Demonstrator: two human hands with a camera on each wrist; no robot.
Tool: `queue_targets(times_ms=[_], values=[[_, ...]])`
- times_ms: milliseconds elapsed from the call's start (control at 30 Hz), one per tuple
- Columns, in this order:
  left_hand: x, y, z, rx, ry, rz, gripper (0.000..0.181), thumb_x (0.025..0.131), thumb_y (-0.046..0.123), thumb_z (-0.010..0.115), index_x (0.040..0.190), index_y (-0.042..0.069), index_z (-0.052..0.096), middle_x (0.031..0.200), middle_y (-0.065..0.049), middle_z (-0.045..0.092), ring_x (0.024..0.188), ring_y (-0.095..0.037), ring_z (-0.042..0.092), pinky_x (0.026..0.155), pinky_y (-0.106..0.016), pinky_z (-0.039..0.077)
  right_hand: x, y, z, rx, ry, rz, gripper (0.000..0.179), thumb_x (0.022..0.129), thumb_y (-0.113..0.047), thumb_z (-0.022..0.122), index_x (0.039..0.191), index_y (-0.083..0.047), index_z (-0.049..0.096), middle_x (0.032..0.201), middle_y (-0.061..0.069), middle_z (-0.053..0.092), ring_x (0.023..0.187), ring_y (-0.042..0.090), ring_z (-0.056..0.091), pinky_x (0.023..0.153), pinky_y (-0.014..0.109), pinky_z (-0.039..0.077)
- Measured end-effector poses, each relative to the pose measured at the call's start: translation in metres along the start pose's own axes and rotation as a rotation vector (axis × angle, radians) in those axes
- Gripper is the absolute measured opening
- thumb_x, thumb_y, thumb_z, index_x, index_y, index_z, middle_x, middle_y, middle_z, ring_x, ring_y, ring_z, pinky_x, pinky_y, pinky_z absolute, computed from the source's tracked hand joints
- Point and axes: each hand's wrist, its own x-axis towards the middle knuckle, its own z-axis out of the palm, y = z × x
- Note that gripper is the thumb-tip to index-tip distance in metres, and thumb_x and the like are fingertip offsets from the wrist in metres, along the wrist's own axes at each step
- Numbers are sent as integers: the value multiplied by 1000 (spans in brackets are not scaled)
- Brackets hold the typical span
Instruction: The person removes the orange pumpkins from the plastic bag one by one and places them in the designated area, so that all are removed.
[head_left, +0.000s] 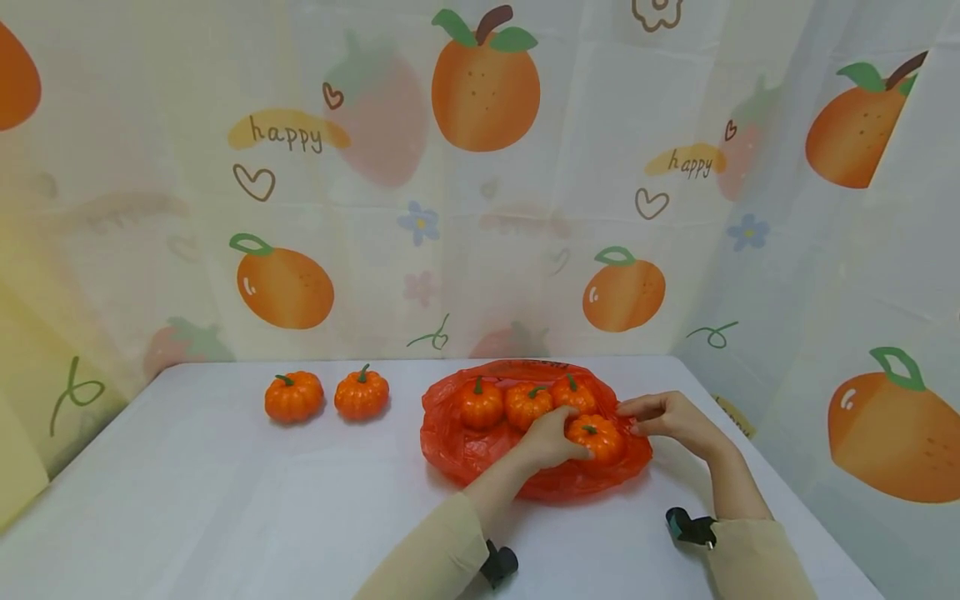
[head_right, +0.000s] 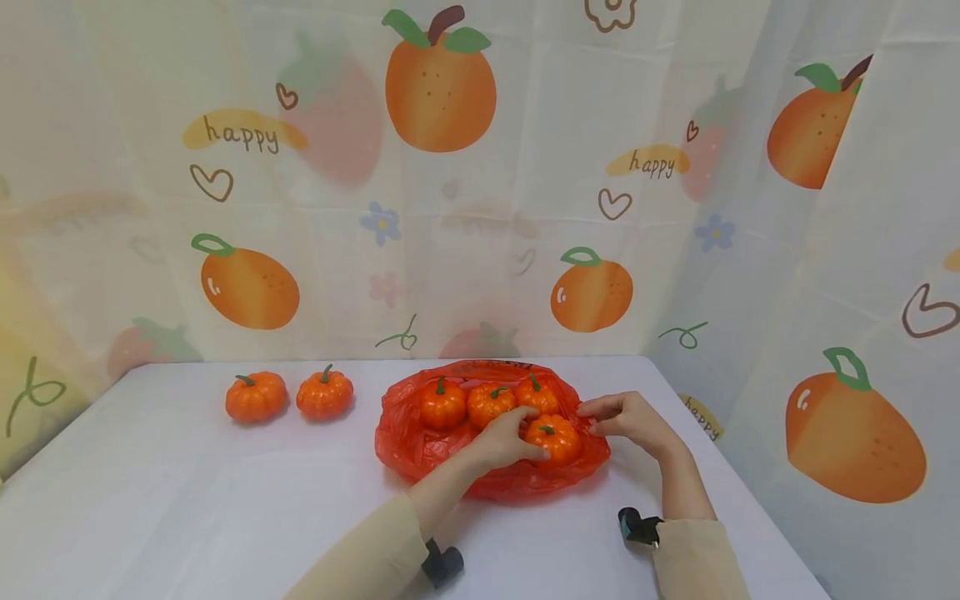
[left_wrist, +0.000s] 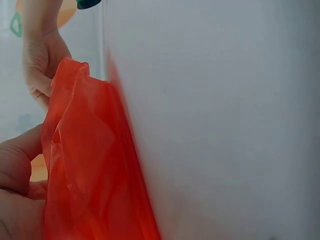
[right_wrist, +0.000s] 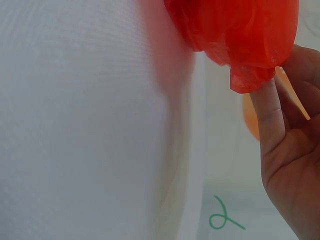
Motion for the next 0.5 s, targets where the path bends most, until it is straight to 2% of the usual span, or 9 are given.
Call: queue_targets(times_ms=[100,333,500], values=[[0,-1,1,-7,-1,-2,65,84,23,78,141,12,49,139,-9,56,125,-28,51,111,-53,44,0,1,1,6,-5,-4,35,88,-10,63,121,-1,69,133,21,64,110,11,66,91,30,57],[-1,-2,1,-9,4,17,63,83,23,78,139,11,51,136,-8,58,123,-27,53,110,-51,45,0,1,2,6,-13,-20,36,88,-10,62,122,0,68,133,22,63,114,20,65,92,33,58],[-1,-3,0,-27,0,16,63,83,22,79,138,12,51,136,-8,57,123,-26,52,110,-52,45,1,3,1,5,-7,-13,36,87,-10,62,121,-1,69,134,23,62,113,15,65,92,32,57]])
